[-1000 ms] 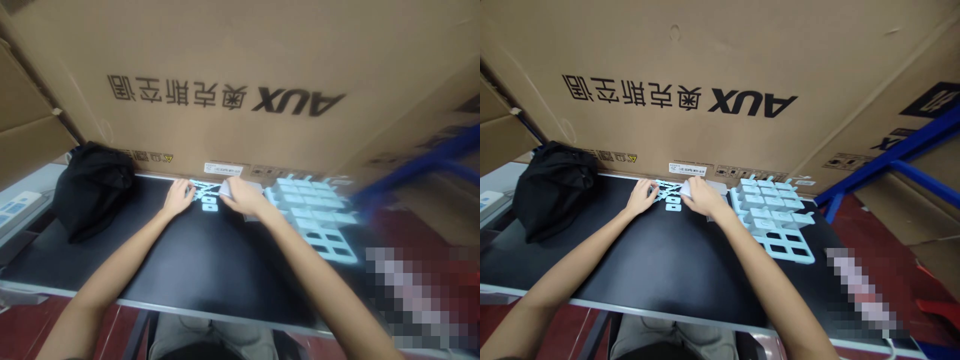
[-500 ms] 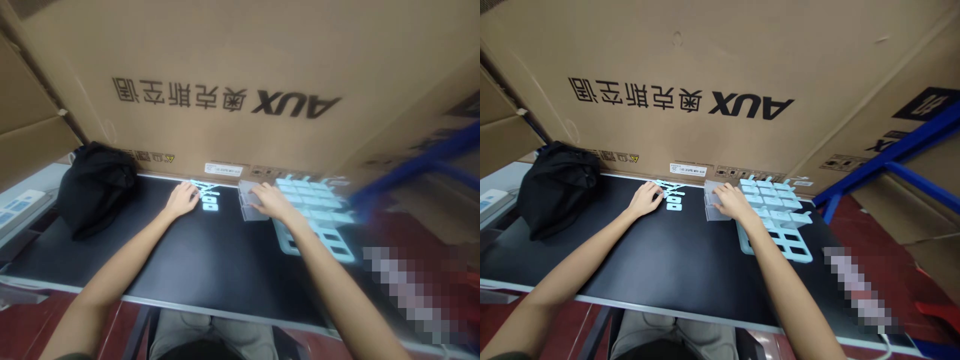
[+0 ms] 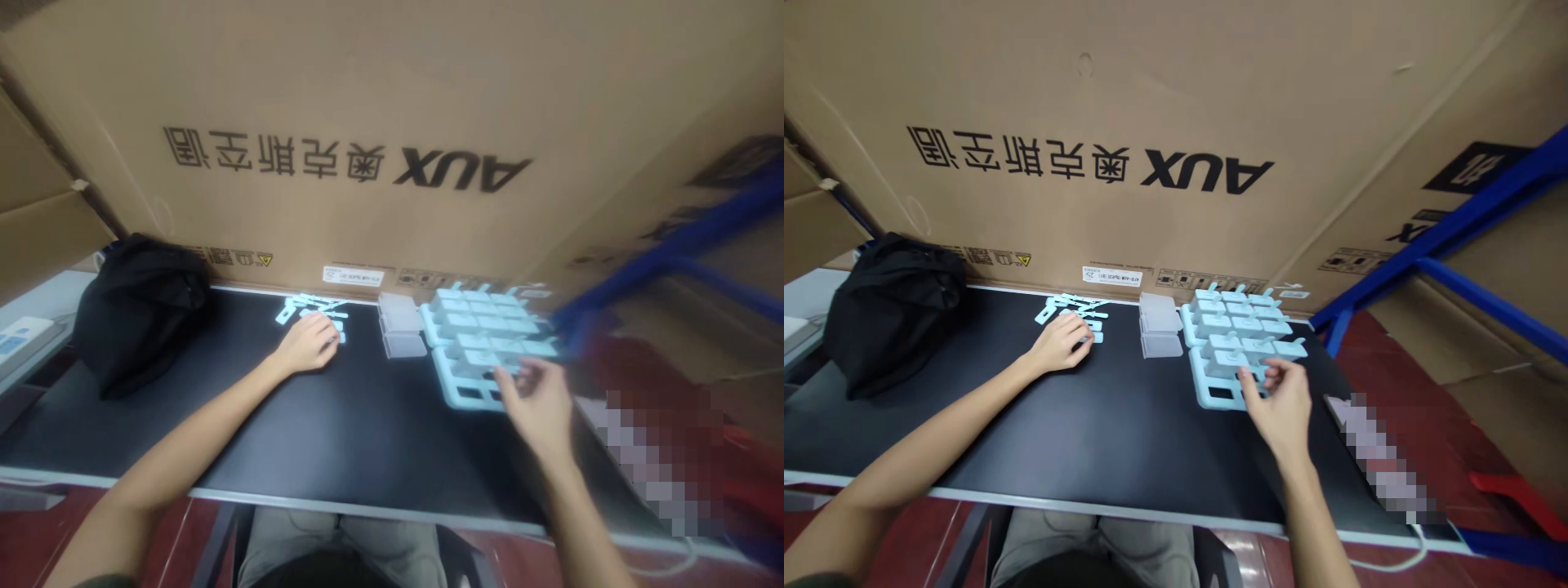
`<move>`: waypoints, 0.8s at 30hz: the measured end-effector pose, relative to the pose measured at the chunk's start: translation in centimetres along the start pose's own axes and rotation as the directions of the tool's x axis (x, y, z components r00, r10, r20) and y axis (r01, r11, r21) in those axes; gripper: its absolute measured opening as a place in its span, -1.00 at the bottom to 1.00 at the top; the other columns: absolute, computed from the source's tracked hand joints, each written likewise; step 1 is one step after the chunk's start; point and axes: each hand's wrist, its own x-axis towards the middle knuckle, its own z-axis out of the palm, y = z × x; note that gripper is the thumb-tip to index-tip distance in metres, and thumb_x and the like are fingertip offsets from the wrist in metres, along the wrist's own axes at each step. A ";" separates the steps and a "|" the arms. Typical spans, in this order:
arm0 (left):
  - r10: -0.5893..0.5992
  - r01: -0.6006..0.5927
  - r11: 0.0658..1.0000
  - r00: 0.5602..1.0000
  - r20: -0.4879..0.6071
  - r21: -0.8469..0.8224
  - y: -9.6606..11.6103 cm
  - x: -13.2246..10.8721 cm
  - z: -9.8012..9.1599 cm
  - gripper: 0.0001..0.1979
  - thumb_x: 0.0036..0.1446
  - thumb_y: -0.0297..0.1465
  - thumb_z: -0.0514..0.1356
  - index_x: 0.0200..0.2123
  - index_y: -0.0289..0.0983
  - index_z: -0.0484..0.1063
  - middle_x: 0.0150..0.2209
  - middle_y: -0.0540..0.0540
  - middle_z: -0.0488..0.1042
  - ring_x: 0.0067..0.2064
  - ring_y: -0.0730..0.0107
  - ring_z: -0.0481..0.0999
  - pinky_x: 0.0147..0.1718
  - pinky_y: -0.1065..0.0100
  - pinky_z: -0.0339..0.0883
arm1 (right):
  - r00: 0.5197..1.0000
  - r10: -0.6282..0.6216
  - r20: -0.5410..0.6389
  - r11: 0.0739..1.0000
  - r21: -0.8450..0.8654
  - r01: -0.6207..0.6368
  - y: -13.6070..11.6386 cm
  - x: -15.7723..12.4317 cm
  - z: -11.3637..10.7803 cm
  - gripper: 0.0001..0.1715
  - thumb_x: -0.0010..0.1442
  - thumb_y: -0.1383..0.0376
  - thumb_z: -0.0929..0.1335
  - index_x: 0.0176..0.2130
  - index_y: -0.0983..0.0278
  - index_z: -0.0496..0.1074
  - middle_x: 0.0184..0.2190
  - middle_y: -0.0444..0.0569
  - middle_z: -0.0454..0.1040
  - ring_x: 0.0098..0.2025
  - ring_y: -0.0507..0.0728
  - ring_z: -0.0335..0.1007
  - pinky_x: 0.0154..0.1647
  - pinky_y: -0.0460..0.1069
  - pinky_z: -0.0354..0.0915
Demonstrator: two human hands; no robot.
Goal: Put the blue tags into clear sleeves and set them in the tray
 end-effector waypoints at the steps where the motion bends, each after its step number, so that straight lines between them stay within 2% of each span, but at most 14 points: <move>1: 0.033 -0.033 0.999 0.999 0.013 -0.001 0.6 0.2 0.1 -0.80 0.38 -0.38 0.08 -0.25 -0.25 0.48 -0.28 -0.13 0.54 -0.21 0.24 0.46 -0.19 0.22 0.27 | 0.996 0.044 0.075 0.999 -0.008 -0.044 0.5 -0.6 0.5 -0.27 0.10 -0.31 0.34 -0.13 0.25 0.32 -0.35 -0.04 0.37 -0.38 0.14 0.33 -0.25 0.09 0.34; 4: 0.113 -0.113 0.994 0.992 0.058 0.002 2.3 0.6 0.4 -0.78 0.39 -0.37 0.07 -0.25 -0.25 0.49 -0.27 -0.12 0.53 -0.22 0.26 0.46 -0.21 0.23 0.27 | 0.966 0.108 0.235 0.990 -0.118 -0.082 0.3 -1.4 2.1 -0.17 0.00 -0.45 0.30 -0.22 0.21 0.28 -0.35 -0.01 0.41 -0.33 0.19 0.37 -0.25 0.10 0.32; 7: 0.165 -0.166 0.986 0.982 0.090 0.000 3.5 0.6 0.4 -0.77 0.40 -0.36 0.07 -0.25 -0.26 0.50 -0.27 -0.13 0.53 -0.22 0.27 0.45 -0.21 0.24 0.28 | 0.929 0.207 0.307 0.940 -0.324 -0.103 -0.8 -1.1 2.9 -0.21 0.06 -0.42 0.31 -0.22 0.21 0.31 -0.28 0.08 0.49 -0.24 0.28 0.46 -0.26 0.09 0.30; 9: 0.182 -0.182 0.983 0.978 0.099 -0.005 4.2 0.5 0.3 -0.77 0.40 -0.35 0.07 -0.26 -0.26 0.49 -0.27 -0.13 0.53 -0.24 0.28 0.44 -0.23 0.24 0.28 | 0.907 0.256 0.334 0.892 -0.443 -0.089 -1.6 -1.0 3.2 -0.27 0.19 -0.34 0.27 -0.19 0.25 0.37 -0.22 0.17 0.52 -0.20 0.32 0.51 -0.25 0.10 0.31; 12: 0.210 -0.208 0.978 0.973 0.101 -0.028 5.1 0.4 0.2 -0.78 0.40 -0.36 0.08 -0.27 -0.26 0.48 -0.27 -0.11 0.53 -0.25 0.29 0.43 -0.23 0.24 0.28 | 0.900 0.260 0.350 0.840 -0.542 -0.032 -2.4 -1.1 3.4 -0.29 0.34 -0.23 0.21 -0.14 0.35 0.43 -0.15 0.30 0.54 -0.15 0.38 0.56 -0.22 0.13 0.33; 17: 0.239 -0.231 0.968 0.967 0.089 -0.094 6.4 0.6 0.2 -0.80 0.38 -0.37 0.09 -0.27 -0.26 0.47 -0.28 -0.10 0.53 -0.25 0.30 0.44 -0.27 0.23 0.26 | 0.913 0.252 0.321 0.812 -0.584 -0.018 -2.8 -1.4 3.8 -0.21 0.37 -0.19 0.21 -0.01 0.50 0.42 -0.21 0.36 0.56 -0.16 0.44 0.58 -0.19 0.16 0.35; 20: 0.194 -0.181 0.969 0.978 0.069 -0.169 7.0 1.2 -0.2 -0.80 0.39 -0.36 0.09 -0.25 -0.26 0.48 -0.27 -0.10 0.54 -0.24 0.30 0.46 -0.27 0.23 0.28 | 0.927 0.238 0.288 0.834 -0.550 -0.043 -2.3 -1.4 3.8 -0.19 0.36 -0.19 0.21 0.02 0.52 0.39 -0.24 0.34 0.56 -0.20 0.43 0.57 -0.22 0.15 0.34; 24: 0.007 0.011 0.939 0.999 0.049 -0.343 7.7 3.1 -1.9 -0.79 0.44 -0.30 0.08 -0.09 -0.25 0.48 -0.19 -0.12 0.56 -0.15 0.27 0.50 -0.14 0.23 0.37 | 0.970 0.147 0.195 0.881 -0.472 -0.039 -2.5 -1.9 3.6 -0.28 0.29 -0.19 0.24 -0.08 0.43 0.41 -0.26 0.31 0.55 -0.24 0.38 0.54 -0.30 0.11 0.31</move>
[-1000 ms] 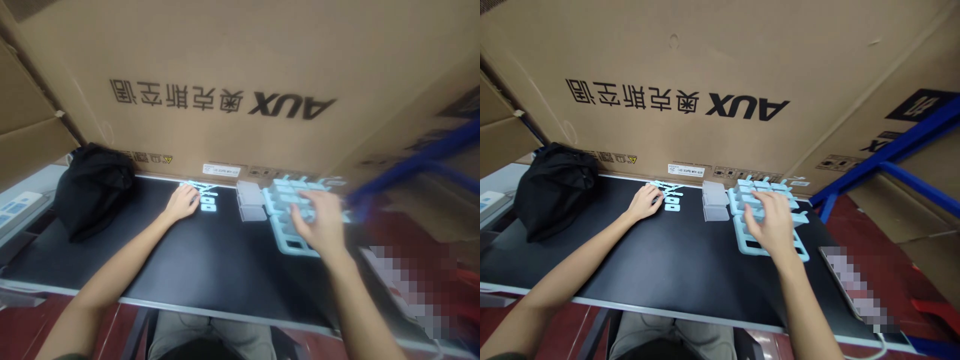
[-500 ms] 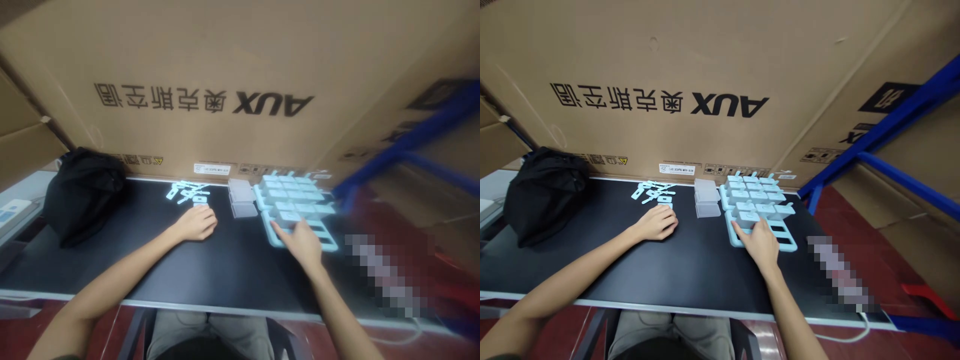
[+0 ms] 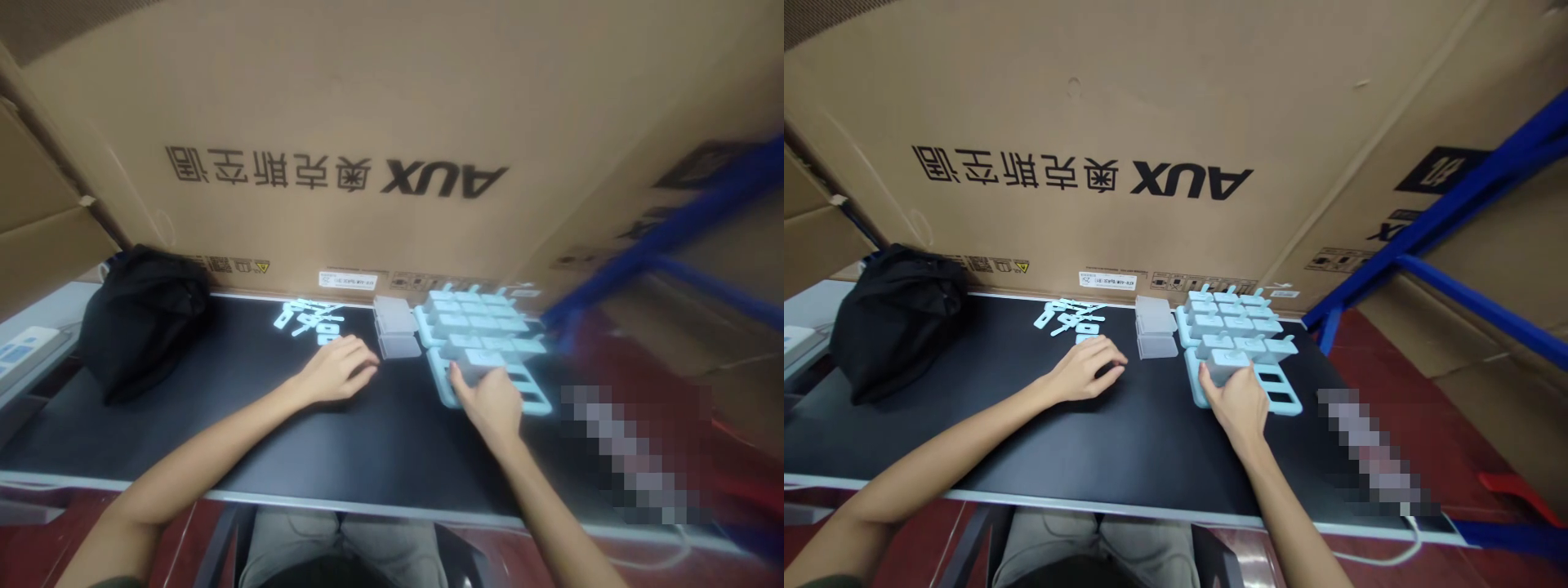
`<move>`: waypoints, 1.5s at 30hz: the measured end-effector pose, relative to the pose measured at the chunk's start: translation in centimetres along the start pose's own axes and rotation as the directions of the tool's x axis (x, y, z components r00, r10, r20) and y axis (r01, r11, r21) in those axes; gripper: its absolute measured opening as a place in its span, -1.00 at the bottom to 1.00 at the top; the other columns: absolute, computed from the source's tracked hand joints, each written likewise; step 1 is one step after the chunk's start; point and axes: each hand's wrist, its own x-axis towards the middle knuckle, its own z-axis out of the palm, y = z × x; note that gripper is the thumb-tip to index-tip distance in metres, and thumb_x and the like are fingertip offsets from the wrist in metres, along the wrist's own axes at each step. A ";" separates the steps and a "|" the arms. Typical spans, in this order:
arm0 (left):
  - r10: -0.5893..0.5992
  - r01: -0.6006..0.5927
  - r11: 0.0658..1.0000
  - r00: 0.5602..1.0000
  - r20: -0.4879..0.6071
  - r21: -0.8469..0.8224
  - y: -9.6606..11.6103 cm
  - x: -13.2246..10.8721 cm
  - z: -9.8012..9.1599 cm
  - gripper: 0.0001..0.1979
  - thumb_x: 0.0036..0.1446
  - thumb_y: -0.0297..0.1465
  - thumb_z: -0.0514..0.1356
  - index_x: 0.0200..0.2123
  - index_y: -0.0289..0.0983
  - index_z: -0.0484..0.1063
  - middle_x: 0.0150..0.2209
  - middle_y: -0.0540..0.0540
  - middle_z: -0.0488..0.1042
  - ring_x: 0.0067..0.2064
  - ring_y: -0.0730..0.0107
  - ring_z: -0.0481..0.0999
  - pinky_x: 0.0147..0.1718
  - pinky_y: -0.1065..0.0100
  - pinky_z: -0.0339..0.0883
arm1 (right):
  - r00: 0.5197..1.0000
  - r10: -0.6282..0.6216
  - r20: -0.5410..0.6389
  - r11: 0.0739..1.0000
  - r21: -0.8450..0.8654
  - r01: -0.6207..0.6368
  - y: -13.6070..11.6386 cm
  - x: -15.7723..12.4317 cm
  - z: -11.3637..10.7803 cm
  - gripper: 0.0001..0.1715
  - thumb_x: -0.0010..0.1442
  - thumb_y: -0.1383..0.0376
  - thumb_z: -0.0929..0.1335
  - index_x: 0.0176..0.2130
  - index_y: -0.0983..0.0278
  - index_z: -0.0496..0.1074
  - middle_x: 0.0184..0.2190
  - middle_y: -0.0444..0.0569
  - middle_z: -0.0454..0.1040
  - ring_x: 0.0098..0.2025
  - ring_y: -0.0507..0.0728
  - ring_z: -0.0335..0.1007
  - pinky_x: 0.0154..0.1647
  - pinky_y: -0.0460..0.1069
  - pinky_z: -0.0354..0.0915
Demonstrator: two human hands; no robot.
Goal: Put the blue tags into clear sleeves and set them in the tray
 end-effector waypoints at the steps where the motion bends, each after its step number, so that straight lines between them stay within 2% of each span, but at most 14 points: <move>1: -0.059 0.058 0.997 0.998 -0.011 -0.055 0.4 0.6 -0.5 -0.76 0.45 -0.26 0.08 -0.01 -0.24 0.46 -0.17 -0.12 0.56 -0.14 0.26 0.51 -0.13 0.24 0.38 | 0.999 -0.042 -0.035 0.999 0.017 0.042 -0.5 -0.4 -0.2 -0.32 0.25 -0.19 0.26 -0.11 0.38 0.41 -0.28 0.27 0.54 -0.25 0.37 0.53 -0.32 0.10 0.30; 3: -0.153 0.154 0.976 0.988 0.017 -0.151 1.1 1.8 -1.4 -0.65 0.44 -0.18 0.10 0.17 -0.20 0.38 -0.13 -0.10 0.56 -0.16 0.29 0.53 -0.16 0.26 0.41 | 0.979 -0.194 -0.062 0.978 0.067 0.198 -2.0 -1.3 -1.0 -0.41 0.18 -0.16 0.30 -0.16 0.30 0.40 -0.32 0.16 0.53 -0.26 0.32 0.51 -0.34 0.07 0.29; 6: -0.190 0.206 0.951 0.978 0.087 -0.230 2.1 3.2 -2.1 -0.54 0.41 -0.14 0.14 0.29 -0.13 0.29 -0.15 -0.07 0.57 -0.22 0.29 0.55 -0.23 0.29 0.42 | 0.887 -0.461 -0.011 0.872 0.176 0.456 -5.1 -2.8 -2.3 -0.55 0.14 -0.07 0.33 -0.21 0.23 0.38 -0.32 0.06 0.52 -0.28 0.25 0.51 -0.34 0.03 0.28; 9: -0.151 0.178 0.949 0.981 0.119 -0.260 2.6 3.5 -2.0 -0.70 0.41 -0.22 0.16 0.12 -0.15 0.47 -0.17 -0.08 0.60 -0.22 0.29 0.58 -0.22 0.29 0.43 | 0.799 -0.602 0.018 0.775 0.254 0.578 -7.8 -3.8 -3.1 -0.61 0.13 0.01 0.34 -0.18 0.23 0.37 -0.31 0.04 0.52 -0.28 0.22 0.51 -0.32 0.03 0.27; 12: -0.174 0.204 0.923 0.978 0.118 -0.327 2.0 2.7 -1.9 -0.79 0.40 -0.27 0.17 -0.15 -0.20 0.58 -0.24 -0.06 0.62 -0.29 0.37 0.57 -0.25 0.34 0.42 | 0.763 -0.646 0.020 0.736 0.281 0.616 -9.0 -4.2 -3.1 -0.63 0.12 0.05 0.33 -0.17 0.24 0.35 -0.31 0.03 0.51 -0.27 0.21 0.50 -0.31 0.02 0.27; 16: -0.381 0.362 0.841 0.924 0.033 -0.401 -1.6 0.8 -2.9 -0.77 0.31 -0.19 0.27 -0.25 -0.23 0.61 -0.39 -0.02 0.62 -0.42 0.41 0.54 -0.37 0.36 0.40 | 0.775 -0.629 0.066 0.754 0.293 0.587 -8.8 -4.3 -2.7 -0.65 0.13 0.06 0.32 -0.19 0.23 0.29 -0.32 0.02 0.49 -0.30 0.21 0.49 -0.32 0.02 0.26; 20: -0.613 0.505 0.754 0.771 -0.174 -0.420 -7.5 -1.6 -4.5 -0.69 0.21 -0.10 0.33 -0.26 -0.25 0.61 -0.41 -0.06 0.63 -0.42 0.34 0.58 -0.36 0.32 0.44 | 0.788 -0.603 0.129 0.779 0.311 0.545 -8.7 -4.3 -3.0 -0.62 0.13 0.05 0.31 -0.14 0.23 0.25 -0.30 0.05 0.50 -0.28 0.23 0.50 -0.30 0.03 0.28; 24: -0.673 0.625 0.739 0.670 -0.312 -0.252 -12.5 -3.8 -4.9 -0.75 0.12 -0.15 0.36 -0.33 -0.23 0.58 -0.30 -0.07 0.68 -0.28 0.27 0.64 -0.20 0.27 0.50 | 0.774 -0.603 0.192 0.779 0.349 0.520 -9.6 -3.7 -3.8 -0.68 0.14 0.09 0.29 -0.18 0.21 0.19 -0.28 0.04 0.48 -0.29 0.21 0.46 -0.30 0.04 0.28; 26: -0.673 0.655 0.735 0.672 -0.308 -0.175 -14.1 -4.6 -4.4 -0.79 0.14 -0.19 0.32 -0.34 -0.22 0.57 -0.28 -0.07 0.68 -0.22 0.23 0.66 -0.14 0.24 0.51 | 0.767 -0.606 0.209 0.775 0.371 0.512 -10.4 -3.0 -4.2 -0.70 0.13 0.11 0.30 -0.20 0.19 0.16 -0.28 0.03 0.47 -0.31 0.20 0.44 -0.32 0.03 0.26; 29: -0.648 0.641 0.757 0.710 -0.275 -0.127 -15.2 -5.3 -3.6 -0.85 0.18 -0.27 0.25 -0.31 -0.21 0.56 -0.23 -0.06 0.68 -0.17 0.22 0.66 -0.04 0.21 0.52 | 0.746 -0.618 0.247 0.768 0.390 0.508 -12.0 -1.5 -4.5 -0.73 0.16 0.14 0.28 -0.18 0.20 0.17 -0.25 0.06 0.48 -0.26 0.22 0.45 -0.27 0.05 0.28; 33: -0.594 0.599 0.799 0.769 -0.235 -0.061 -15.4 -5.9 -3.6 -0.84 0.20 -0.30 0.24 -0.18 -0.17 0.56 -0.05 -0.08 0.65 0.05 0.11 0.58 0.17 0.07 0.41 | 0.709 -0.589 0.388 0.808 0.305 0.505 -14.7 1.1 -4.7 -0.69 0.24 0.15 0.25 -0.07 0.25 0.20 -0.20 0.12 0.52 -0.19 0.29 0.50 -0.26 0.07 0.25; 36: -0.578 0.603 0.797 0.777 -0.250 0.028 -15.4 -6.7 -4.2 -0.78 0.23 -0.26 0.23 -0.09 -0.16 0.55 0.02 -0.15 0.58 0.15 0.00 0.46 0.22 -0.03 0.34 | 0.697 -0.593 0.403 0.804 0.256 0.536 -17.0 3.0 -4.7 -0.60 0.33 0.10 0.22 0.05 0.28 0.19 -0.14 0.19 0.55 -0.15 0.33 0.52 -0.24 0.08 0.24; 40: -0.591 0.622 0.770 0.779 -0.209 0.142 -15.6 -7.9 -4.5 -0.81 0.25 -0.25 0.21 -0.14 -0.16 0.56 -0.04 -0.16 0.53 0.05 0.04 0.48 0.11 0.05 0.42 | 0.677 -0.625 0.389 0.775 0.203 0.598 -19.6 5.0 -4.1 -0.44 0.37 -0.07 0.19 0.10 0.30 0.21 -0.03 0.25 0.55 -0.12 0.34 0.53 -0.19 0.10 0.27; 45: -0.586 0.606 0.788 0.793 -0.167 0.114 -16.4 -8.3 -4.1 -0.85 0.25 -0.30 0.20 -0.20 -0.18 0.55 -0.13 -0.11 0.54 -0.15 0.21 0.55 -0.01 0.16 0.47 | 0.647 -0.665 0.373 0.731 0.144 0.667 -22.0 6.7 -3.2 -0.37 0.38 -0.07 0.20 0.18 0.33 0.26 -0.02 0.27 0.57 -0.05 0.36 0.54 -0.11 0.12 0.31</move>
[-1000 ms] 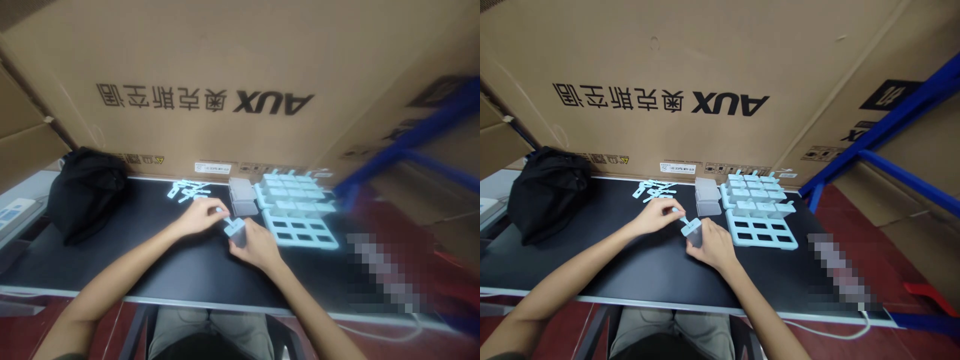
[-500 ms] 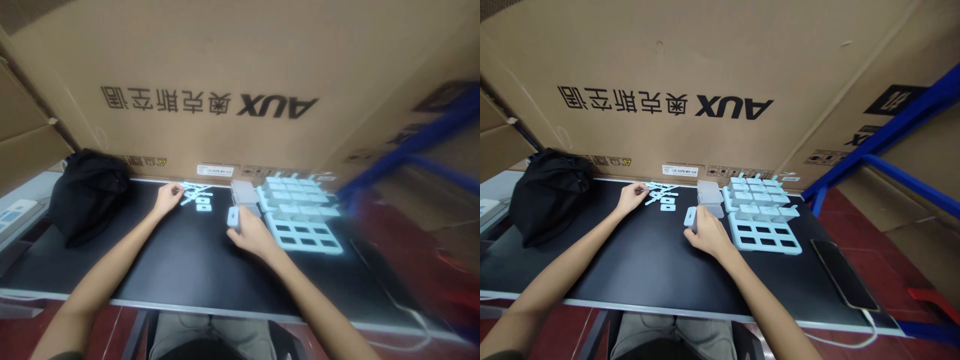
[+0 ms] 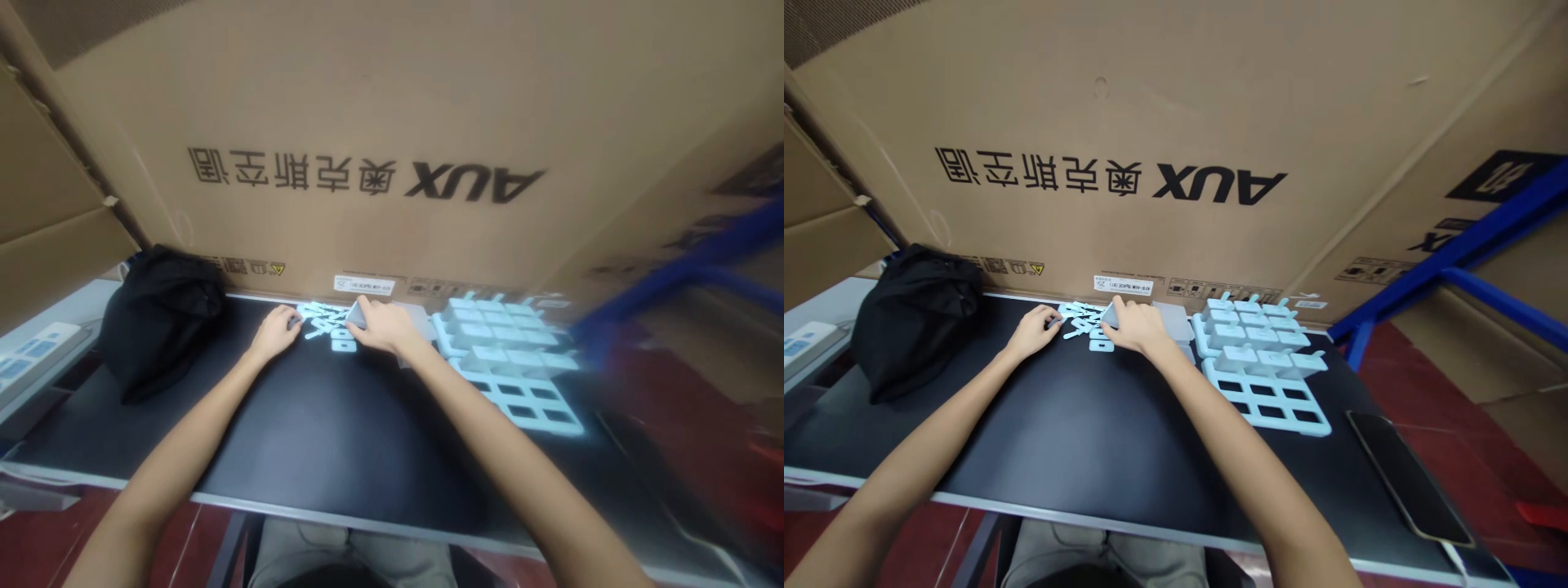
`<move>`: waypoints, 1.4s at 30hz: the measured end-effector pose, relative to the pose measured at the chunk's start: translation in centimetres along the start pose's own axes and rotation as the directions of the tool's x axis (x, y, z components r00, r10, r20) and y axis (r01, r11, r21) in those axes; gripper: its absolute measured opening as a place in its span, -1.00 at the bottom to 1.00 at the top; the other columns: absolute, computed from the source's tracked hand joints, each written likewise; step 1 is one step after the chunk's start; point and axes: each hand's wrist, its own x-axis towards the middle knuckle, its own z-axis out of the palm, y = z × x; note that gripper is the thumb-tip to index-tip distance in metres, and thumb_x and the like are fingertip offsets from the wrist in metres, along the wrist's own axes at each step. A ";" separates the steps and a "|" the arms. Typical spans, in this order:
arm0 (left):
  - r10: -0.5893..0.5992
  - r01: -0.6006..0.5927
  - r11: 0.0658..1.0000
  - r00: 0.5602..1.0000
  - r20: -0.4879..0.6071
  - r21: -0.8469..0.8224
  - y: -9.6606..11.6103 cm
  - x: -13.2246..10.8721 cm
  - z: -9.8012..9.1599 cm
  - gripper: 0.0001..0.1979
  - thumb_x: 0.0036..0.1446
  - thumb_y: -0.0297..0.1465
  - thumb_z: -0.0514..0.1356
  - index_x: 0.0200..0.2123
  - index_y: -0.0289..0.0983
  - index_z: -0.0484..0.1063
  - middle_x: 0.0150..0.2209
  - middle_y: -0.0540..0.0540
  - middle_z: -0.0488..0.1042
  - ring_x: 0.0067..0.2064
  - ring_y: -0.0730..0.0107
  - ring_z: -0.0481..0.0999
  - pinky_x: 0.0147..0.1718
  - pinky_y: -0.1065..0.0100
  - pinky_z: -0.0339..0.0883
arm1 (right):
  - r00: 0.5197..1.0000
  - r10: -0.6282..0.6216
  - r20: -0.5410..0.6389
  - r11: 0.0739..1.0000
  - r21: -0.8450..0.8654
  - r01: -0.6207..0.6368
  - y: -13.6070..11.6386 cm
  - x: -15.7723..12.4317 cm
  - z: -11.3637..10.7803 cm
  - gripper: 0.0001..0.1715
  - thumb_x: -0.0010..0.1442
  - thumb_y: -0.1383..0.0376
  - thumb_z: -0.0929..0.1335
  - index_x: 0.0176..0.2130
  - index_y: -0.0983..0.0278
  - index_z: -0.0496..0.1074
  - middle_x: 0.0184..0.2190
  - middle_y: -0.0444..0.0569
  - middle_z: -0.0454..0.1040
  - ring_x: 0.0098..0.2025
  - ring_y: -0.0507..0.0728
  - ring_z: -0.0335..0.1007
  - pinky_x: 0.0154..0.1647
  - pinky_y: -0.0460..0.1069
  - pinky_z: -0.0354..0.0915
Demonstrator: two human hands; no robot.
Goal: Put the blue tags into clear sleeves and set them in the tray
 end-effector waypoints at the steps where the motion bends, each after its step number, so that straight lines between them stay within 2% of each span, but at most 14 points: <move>1: 0.006 -0.006 1.000 1.000 0.002 -0.011 -0.1 0.1 0.1 -0.85 0.26 -0.29 0.20 -0.20 -0.19 0.54 -0.14 -0.11 0.55 -0.17 0.22 0.55 -0.02 0.17 0.48 | 1.000 -0.004 -0.003 1.000 -0.006 0.004 -0.1 0.5 0.0 -0.35 0.38 -0.09 0.21 0.19 0.33 0.27 -0.02 0.28 0.57 -0.04 0.37 0.53 -0.09 0.13 0.31; 4: 0.016 -0.016 0.999 1.000 0.000 -0.045 -0.2 0.2 0.3 -0.82 0.28 -0.25 0.21 -0.17 -0.20 0.53 -0.14 -0.12 0.55 -0.19 0.25 0.57 -0.04 0.19 0.50 | 1.000 -0.012 -0.012 1.000 -0.013 0.012 -0.6 1.6 0.3 -0.26 0.37 -0.15 0.20 0.25 0.31 0.26 -0.01 0.27 0.57 0.00 0.38 0.52 -0.04 0.15 0.31; 8: 0.020 -0.021 0.997 1.000 -0.013 -0.080 -0.2 0.0 0.3 -0.80 0.33 -0.23 0.17 -0.15 -0.20 0.51 -0.15 -0.12 0.56 -0.19 0.27 0.60 -0.06 0.21 0.54 | 0.999 -0.008 -0.042 1.000 0.018 0.008 -0.8 2.1 1.1 -0.18 0.39 -0.16 0.17 0.36 0.32 0.14 0.10 0.32 0.49 0.01 0.39 0.51 -0.02 0.18 0.32; 12: 0.046 -0.047 0.994 0.999 -0.017 -0.102 -0.1 -0.2 0.4 -0.83 0.33 -0.30 0.14 -0.15 -0.20 0.51 -0.16 -0.13 0.57 -0.15 0.25 0.61 -0.05 0.21 0.55 | 0.993 -0.063 -0.095 0.995 0.073 0.070 0.5 1.3 1.5 -0.33 0.42 -0.01 0.15 0.26 0.41 0.23 0.19 0.38 0.36 -0.02 0.34 0.48 -0.04 0.17 0.34; 15: 0.074 -0.076 0.991 0.997 -0.017 -0.115 -0.1 -0.2 0.4 -0.84 0.31 -0.34 0.13 -0.16 -0.21 0.50 -0.14 -0.13 0.57 -0.12 0.25 0.61 -0.03 0.20 0.56 | 0.987 -0.129 -0.095 0.989 0.057 0.135 2.2 0.6 1.5 -0.40 0.42 0.07 0.18 0.24 0.40 0.25 0.19 0.34 0.36 0.12 0.36 0.40 0.10 0.20 0.31; 18: 0.097 -0.099 0.988 0.995 -0.020 -0.119 -0.1 -0.1 0.4 -0.83 0.32 -0.36 0.11 -0.15 -0.22 0.49 -0.11 -0.15 0.58 -0.09 0.23 0.61 -0.02 0.19 0.55 | 0.980 -0.182 -0.074 0.982 0.039 0.186 3.5 0.0 1.6 -0.35 0.37 0.10 0.27 0.31 0.40 0.21 0.25 0.31 0.36 0.25 0.37 0.30 0.23 0.25 0.24; 22: 0.132 -0.133 0.985 0.991 -0.018 -0.109 0.0 -0.2 0.2 -0.79 0.34 -0.40 0.05 -0.13 -0.22 0.49 -0.05 -0.17 0.60 -0.02 0.19 0.61 0.03 0.15 0.53 | 0.970 -0.240 -0.031 0.970 0.021 0.241 4.3 -0.7 1.5 -0.43 0.26 0.19 0.40 0.19 0.37 0.37 0.14 0.25 0.47 0.20 0.35 0.35 0.20 0.22 0.28; 25: 0.146 -0.146 0.984 0.989 -0.008 -0.099 0.1 -0.3 0.1 -0.78 0.33 -0.42 0.05 -0.11 -0.22 0.50 -0.04 -0.17 0.61 0.00 0.20 0.62 0.05 0.15 0.51 | 0.967 -0.253 -0.028 0.967 0.006 0.253 5.6 -1.9 0.7 -0.48 0.20 0.24 0.43 0.12 0.36 0.43 0.09 0.23 0.49 0.16 0.35 0.37 0.17 0.23 0.30; 29: 0.134 -0.134 0.987 0.991 -0.002 -0.084 0.2 -0.4 0.1 -0.77 0.34 -0.42 0.04 -0.09 -0.22 0.49 -0.05 -0.16 0.61 -0.01 0.21 0.61 0.04 0.17 0.50 | 0.968 -0.238 -0.074 0.971 0.010 0.240 9.0 -4.7 -0.4 -0.44 0.18 0.22 0.44 0.14 0.33 0.44 0.10 0.20 0.47 0.16 0.34 0.37 0.15 0.21 0.31; 32: 0.118 -0.117 0.991 0.993 0.004 -0.067 0.4 -0.4 0.1 -0.78 0.34 -0.40 0.05 -0.08 -0.22 0.49 -0.06 -0.15 0.59 -0.02 0.20 0.59 0.04 0.16 0.49 | 0.973 -0.219 -0.074 0.974 0.037 0.222 11.5 -7.0 -0.6 -0.44 0.17 0.21 0.44 0.14 0.30 0.46 0.10 0.19 0.48 0.13 0.33 0.42 0.14 0.20 0.34; 34: 0.106 -0.105 0.993 0.994 0.009 -0.050 0.5 -0.4 0.0 -0.79 0.34 -0.39 0.07 -0.08 -0.21 0.49 -0.06 -0.15 0.58 -0.02 0.19 0.58 0.04 0.15 0.48 | 0.977 -0.205 -0.056 0.976 0.062 0.208 12.2 -8.3 -0.3 -0.42 0.15 0.22 0.45 0.16 0.30 0.46 0.12 0.19 0.49 0.16 0.35 0.43 0.16 0.21 0.34; 38: 0.087 -0.087 0.996 0.996 0.014 -0.009 0.9 -0.5 -0.2 -0.80 0.34 -0.37 0.07 -0.09 -0.21 0.47 -0.07 -0.15 0.54 0.03 0.16 0.53 0.04 0.15 0.46 | 0.985 -0.172 -0.016 0.980 0.101 0.172 11.8 -9.4 0.4 -0.44 0.14 0.21 0.48 0.11 0.30 0.46 0.06 0.17 0.54 0.11 0.36 0.47 0.12 0.23 0.37; 42: 0.086 -0.087 0.996 0.996 0.025 0.029 1.2 -0.7 -0.4 -0.82 0.35 -0.37 0.07 -0.11 -0.19 0.46 -0.07 -0.12 0.53 0.04 0.17 0.50 0.07 0.14 0.44 | 0.989 -0.151 -0.005 0.985 0.082 0.151 11.0 -9.1 1.2 -0.50 0.13 0.24 0.50 0.06 0.30 0.47 0.01 0.17 0.55 0.09 0.37 0.47 0.09 0.24 0.38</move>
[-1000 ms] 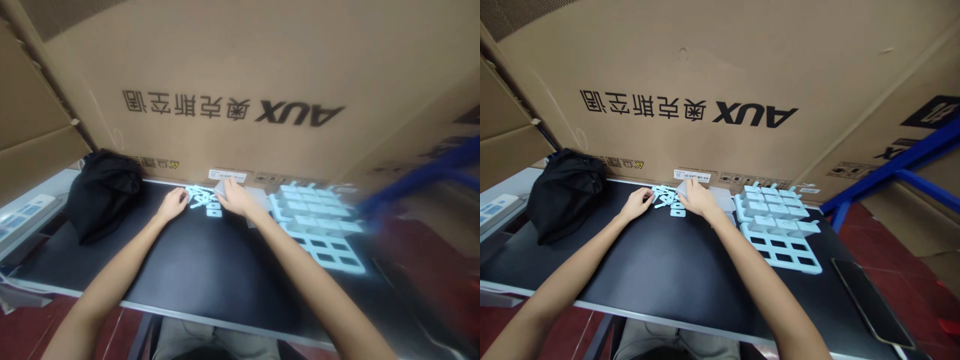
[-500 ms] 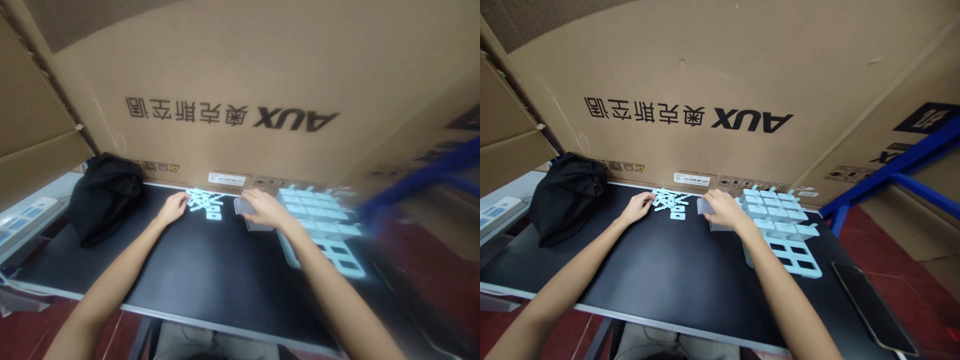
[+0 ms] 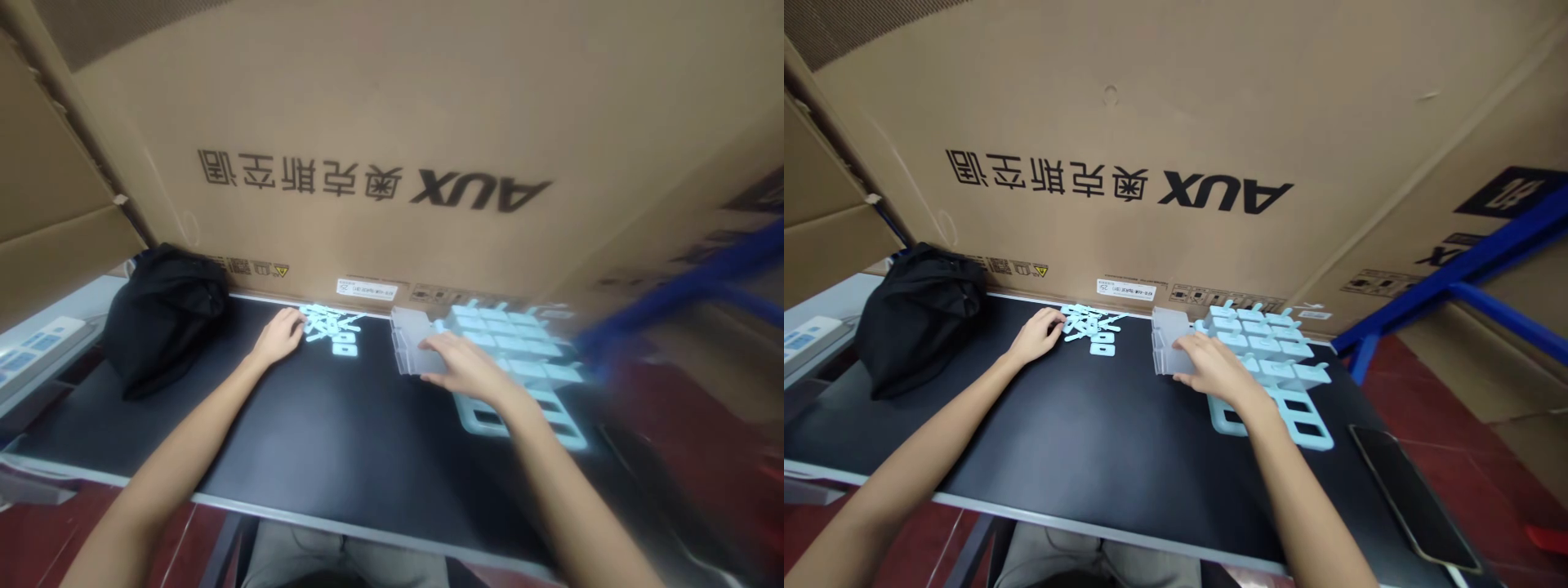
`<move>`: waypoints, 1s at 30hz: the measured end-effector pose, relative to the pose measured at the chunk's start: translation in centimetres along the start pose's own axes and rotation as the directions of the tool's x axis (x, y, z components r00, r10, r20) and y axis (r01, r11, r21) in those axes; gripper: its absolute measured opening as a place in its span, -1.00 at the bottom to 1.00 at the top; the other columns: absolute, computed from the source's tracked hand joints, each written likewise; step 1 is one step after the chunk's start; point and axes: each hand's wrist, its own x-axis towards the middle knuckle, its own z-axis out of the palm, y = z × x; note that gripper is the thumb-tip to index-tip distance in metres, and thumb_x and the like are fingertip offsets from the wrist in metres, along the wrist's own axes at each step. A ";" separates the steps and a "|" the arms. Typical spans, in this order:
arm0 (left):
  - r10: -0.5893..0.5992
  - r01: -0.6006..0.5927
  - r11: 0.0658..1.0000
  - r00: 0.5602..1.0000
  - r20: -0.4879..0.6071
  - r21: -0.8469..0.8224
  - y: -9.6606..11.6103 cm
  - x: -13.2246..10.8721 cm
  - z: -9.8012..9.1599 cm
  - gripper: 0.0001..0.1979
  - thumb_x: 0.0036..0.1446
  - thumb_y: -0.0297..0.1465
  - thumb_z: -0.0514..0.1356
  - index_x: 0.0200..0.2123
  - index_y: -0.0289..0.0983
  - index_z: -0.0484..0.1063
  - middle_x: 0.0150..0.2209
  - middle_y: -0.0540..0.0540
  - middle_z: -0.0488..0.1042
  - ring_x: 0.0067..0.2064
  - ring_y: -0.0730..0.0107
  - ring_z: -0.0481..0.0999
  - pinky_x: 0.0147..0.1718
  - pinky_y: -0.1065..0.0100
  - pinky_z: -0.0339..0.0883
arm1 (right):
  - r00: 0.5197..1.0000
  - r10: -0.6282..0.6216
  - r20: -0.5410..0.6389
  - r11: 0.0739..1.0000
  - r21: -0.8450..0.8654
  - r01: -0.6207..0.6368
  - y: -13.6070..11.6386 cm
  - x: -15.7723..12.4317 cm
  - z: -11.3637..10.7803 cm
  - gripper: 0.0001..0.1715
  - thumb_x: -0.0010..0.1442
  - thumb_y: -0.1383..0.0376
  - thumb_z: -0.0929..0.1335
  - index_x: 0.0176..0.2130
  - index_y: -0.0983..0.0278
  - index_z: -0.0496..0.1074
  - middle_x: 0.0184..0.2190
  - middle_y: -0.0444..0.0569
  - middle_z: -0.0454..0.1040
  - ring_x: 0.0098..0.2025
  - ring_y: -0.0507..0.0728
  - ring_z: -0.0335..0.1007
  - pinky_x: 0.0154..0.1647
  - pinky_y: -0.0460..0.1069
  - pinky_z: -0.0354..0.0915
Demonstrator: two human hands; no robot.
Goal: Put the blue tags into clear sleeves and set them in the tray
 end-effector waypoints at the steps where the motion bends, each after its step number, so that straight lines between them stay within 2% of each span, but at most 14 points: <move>1: 0.002 -0.002 1.000 1.000 0.003 0.008 0.1 0.0 0.0 -0.82 0.35 -0.37 0.07 -0.11 -0.18 0.46 -0.06 -0.11 0.53 0.05 0.17 0.50 0.08 0.14 0.43 | 1.000 0.002 -0.006 1.000 -0.005 -0.002 0.0 0.1 0.3 -0.52 0.14 0.24 0.50 0.04 0.30 0.47 0.00 0.16 0.54 0.09 0.37 0.46 0.09 0.25 0.38; 5: 0.002 -0.002 1.000 1.000 0.002 0.029 0.3 -0.1 0.0 -0.82 0.37 -0.37 0.06 -0.11 -0.18 0.45 -0.05 -0.11 0.52 0.06 0.19 0.48 0.10 0.15 0.42 | 0.998 -0.029 -0.055 0.999 -0.020 0.028 0.5 0.4 1.2 -0.59 0.15 0.22 0.50 -0.02 0.27 0.47 0.01 0.14 0.51 0.10 0.35 0.44 0.10 0.24 0.38; 10: 0.002 -0.002 0.999 1.000 -0.009 0.040 0.3 -0.1 -0.1 -0.83 0.37 -0.37 0.06 -0.12 -0.17 0.45 -0.06 -0.10 0.51 0.06 0.20 0.47 0.09 0.17 0.43 | 0.994 -0.004 -0.106 0.999 -0.039 0.000 0.9 0.3 2.1 -0.33 0.11 0.22 0.52 0.16 0.31 0.38 0.17 0.23 0.43 0.22 0.39 0.36 0.20 0.23 0.35; 13: 0.017 -0.016 0.999 1.000 -0.024 0.048 1.1 -0.2 -0.5 -0.82 0.37 -0.39 0.06 -0.11 -0.17 0.46 -0.05 -0.11 0.52 0.07 0.18 0.46 0.08 0.15 0.44 | 0.998 0.016 -0.066 0.998 -0.056 -0.020 0.9 0.3 2.6 -0.36 0.15 0.22 0.48 0.18 0.32 0.37 0.16 0.26 0.46 0.21 0.40 0.39 0.18 0.26 0.36; 15: 0.060 -0.058 0.997 0.997 -0.043 0.043 2.7 -0.3 -0.5 -0.81 0.37 -0.41 0.05 -0.09 -0.17 0.46 -0.04 -0.12 0.53 0.08 0.17 0.46 0.08 0.14 0.44 | 0.998 0.011 -0.066 0.998 -0.059 -0.015 0.8 0.4 3.0 -0.39 0.16 0.25 0.46 0.18 0.32 0.38 0.15 0.26 0.48 0.20 0.40 0.41 0.17 0.27 0.36; 17: 0.138 -0.137 0.990 0.990 -0.043 0.018 5.1 -0.3 0.1 -0.80 0.36 -0.43 0.06 -0.08 -0.18 0.47 -0.04 -0.13 0.54 0.08 0.17 0.47 0.09 0.14 0.44 | 0.997 -0.002 -0.080 0.998 -0.055 -0.003 0.8 0.4 3.3 -0.38 0.16 0.29 0.44 0.19 0.31 0.38 0.17 0.25 0.48 0.21 0.39 0.41 0.20 0.26 0.35; 19: 0.237 -0.237 0.971 0.971 0.034 -0.017 8.2 -0.1 1.4 -0.78 0.36 -0.43 0.06 -0.04 -0.19 0.47 -0.03 -0.14 0.56 0.06 0.17 0.50 0.08 0.14 0.44 | 0.996 -0.008 -0.088 0.999 -0.052 0.003 0.8 0.5 3.4 -0.36 0.15 0.32 0.42 0.21 0.32 0.37 0.19 0.24 0.47 0.23 0.37 0.40 0.22 0.24 0.34; 21: 0.342 -0.339 0.940 0.928 0.150 -0.046 11.2 0.3 3.2 -0.79 0.37 -0.39 0.08 -0.01 -0.21 0.45 -0.05 -0.14 0.57 0.04 0.16 0.52 0.08 0.13 0.44 | 0.996 -0.006 -0.086 0.998 -0.059 0.001 0.8 0.4 3.4 -0.35 0.15 0.34 0.40 0.22 0.31 0.37 0.20 0.23 0.47 0.24 0.36 0.39 0.22 0.22 0.35; 23: 0.344 -0.342 0.938 0.913 0.217 -0.049 13.7 0.8 5.1 -0.77 0.39 -0.34 0.08 0.03 -0.22 0.44 -0.02 -0.16 0.57 0.04 0.14 0.52 0.08 0.11 0.44 | 0.997 0.001 -0.077 0.997 -0.071 -0.006 0.6 0.4 3.3 -0.33 0.14 0.32 0.41 0.23 0.31 0.37 0.22 0.23 0.45 0.26 0.36 0.38 0.23 0.22 0.34; 26: 0.302 -0.310 0.951 0.914 0.271 -0.016 15.5 1.7 7.3 -0.74 0.38 -0.34 0.08 0.07 -0.24 0.41 0.01 -0.19 0.57 0.07 0.09 0.52 0.07 0.07 0.43 | 0.998 0.014 -0.066 0.997 -0.077 -0.019 0.4 0.4 3.2 -0.26 0.12 0.28 0.44 0.27 0.37 0.34 0.27 0.27 0.40 0.31 0.38 0.32 0.29 0.23 0.31; 30: 0.289 -0.303 0.953 0.916 0.279 0.010 15.8 2.4 8.3 -0.75 0.40 -0.35 0.06 0.05 -0.26 0.39 0.02 -0.22 0.56 0.09 0.06 0.50 0.06 0.06 0.41 | 0.998 0.017 -0.059 0.999 -0.045 -0.020 0.2 0.4 3.4 -0.17 0.11 0.26 0.45 0.32 0.39 0.30 0.30 0.30 0.37 0.35 0.38 0.28 0.33 0.23 0.27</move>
